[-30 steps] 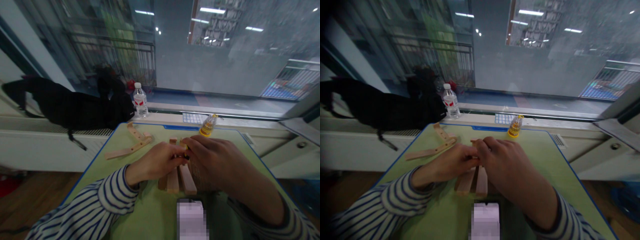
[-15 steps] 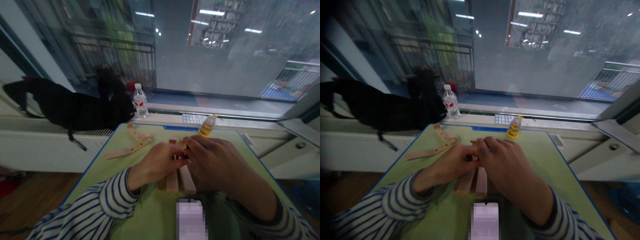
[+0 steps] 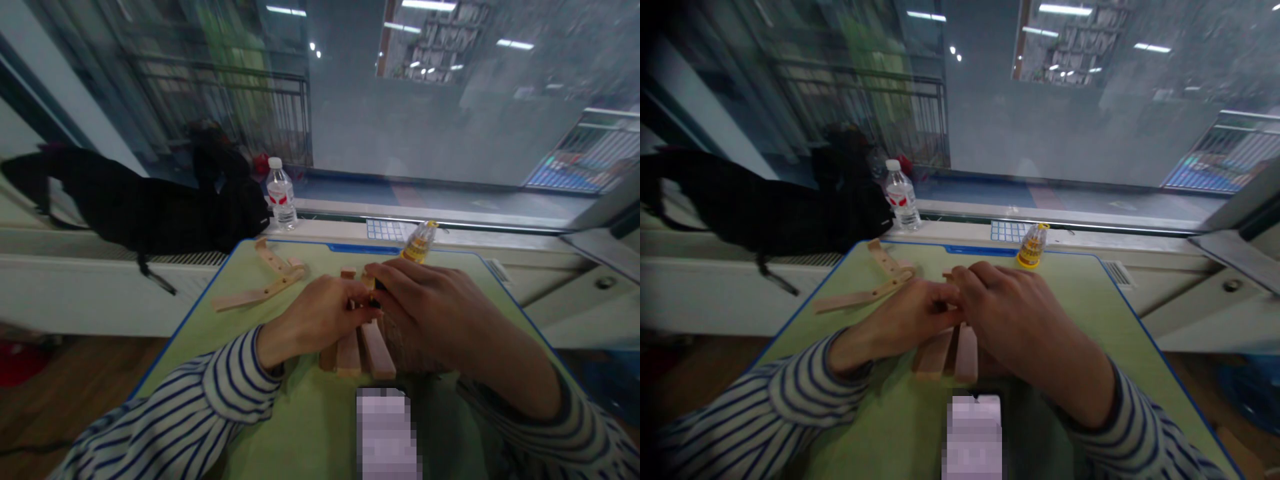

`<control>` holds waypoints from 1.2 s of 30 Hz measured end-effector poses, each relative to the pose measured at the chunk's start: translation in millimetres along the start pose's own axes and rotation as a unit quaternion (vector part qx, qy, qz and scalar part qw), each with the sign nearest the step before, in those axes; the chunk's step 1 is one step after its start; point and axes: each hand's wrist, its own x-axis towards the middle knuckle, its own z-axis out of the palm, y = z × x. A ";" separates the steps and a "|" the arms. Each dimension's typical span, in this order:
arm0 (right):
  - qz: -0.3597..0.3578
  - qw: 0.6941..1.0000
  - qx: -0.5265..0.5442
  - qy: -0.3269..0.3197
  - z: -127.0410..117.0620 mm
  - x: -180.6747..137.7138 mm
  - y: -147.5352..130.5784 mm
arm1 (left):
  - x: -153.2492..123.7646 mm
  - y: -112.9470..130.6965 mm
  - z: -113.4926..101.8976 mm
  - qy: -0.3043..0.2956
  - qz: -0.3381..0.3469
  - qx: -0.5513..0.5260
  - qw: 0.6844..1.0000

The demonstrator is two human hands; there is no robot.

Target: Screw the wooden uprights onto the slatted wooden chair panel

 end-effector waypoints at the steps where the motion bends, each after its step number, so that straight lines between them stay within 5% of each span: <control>1: 0.002 1.000 -0.006 -0.002 0.0 0.0 0.1 | 0.1 -0.8 0.7 -0.001 0.002 0.000 1.000; 36: 0.002 0.999 -0.035 0.005 -0.6 -0.7 -0.8 | 0.3 -1.5 -0.3 -0.006 -0.005 -0.039 0.999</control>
